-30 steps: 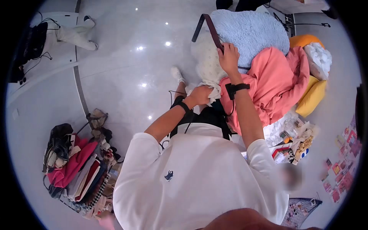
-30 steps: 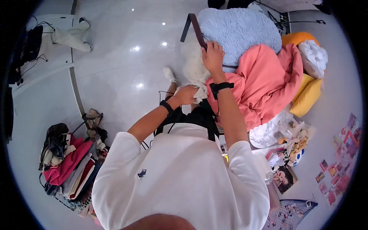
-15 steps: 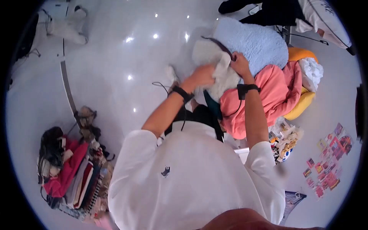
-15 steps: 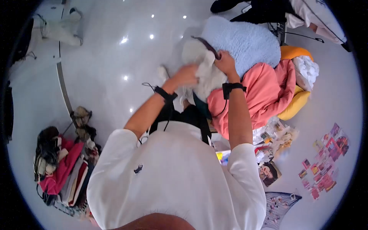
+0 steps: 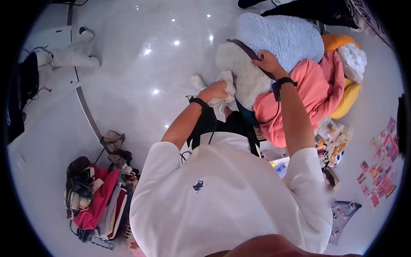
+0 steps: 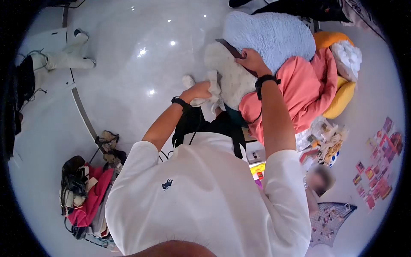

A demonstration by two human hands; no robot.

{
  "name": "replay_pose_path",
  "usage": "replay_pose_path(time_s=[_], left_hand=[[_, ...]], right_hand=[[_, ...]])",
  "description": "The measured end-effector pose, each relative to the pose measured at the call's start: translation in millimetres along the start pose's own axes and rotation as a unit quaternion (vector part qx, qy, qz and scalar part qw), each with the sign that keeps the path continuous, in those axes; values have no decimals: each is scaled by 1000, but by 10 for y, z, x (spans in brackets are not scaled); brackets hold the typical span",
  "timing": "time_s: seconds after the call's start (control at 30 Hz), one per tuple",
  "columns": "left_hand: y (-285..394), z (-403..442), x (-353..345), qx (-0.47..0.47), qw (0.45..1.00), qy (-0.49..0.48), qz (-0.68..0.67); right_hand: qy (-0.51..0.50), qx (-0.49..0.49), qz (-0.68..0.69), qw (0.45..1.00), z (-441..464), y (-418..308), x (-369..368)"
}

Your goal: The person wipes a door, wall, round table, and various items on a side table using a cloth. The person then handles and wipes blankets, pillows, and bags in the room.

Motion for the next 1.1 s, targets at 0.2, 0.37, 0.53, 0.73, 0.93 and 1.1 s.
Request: replay_pose_path(time_s=[0.2,0.37,0.53,0.73,0.93,1.1], left_hand=[[163,113,-589,70,979,-166,91],[-499,289,-1369,98,989,-91,59],[181,-63,-781,80,996,-34,-20],[139,-170,-1086,79,946,164,-268],[-107,-127,-1949,141,897,107,-404],[-27,-225,-1829,115,973,2,-201]], right_hand=[[-14,-6,71,997,0,19,38],[-49,-12,90,995,57,135,39],[-25,-7,125,992,0,130,45],[118,-39,-23,992,-158,-174,-196],[351,64,-33,934,-1494,-775,-904],[-20,75,0,997,-2688,-207,-1879]])
Point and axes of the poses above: each hand's wrist, its own z-axis towards the middle knuckle, its own x-axis out of the back of the hand, y = z × x, the point moved 3 cm from there along z, towards the middle knuckle, and after that the axes turned 2 degrees about -z, right-handed, at the moved point
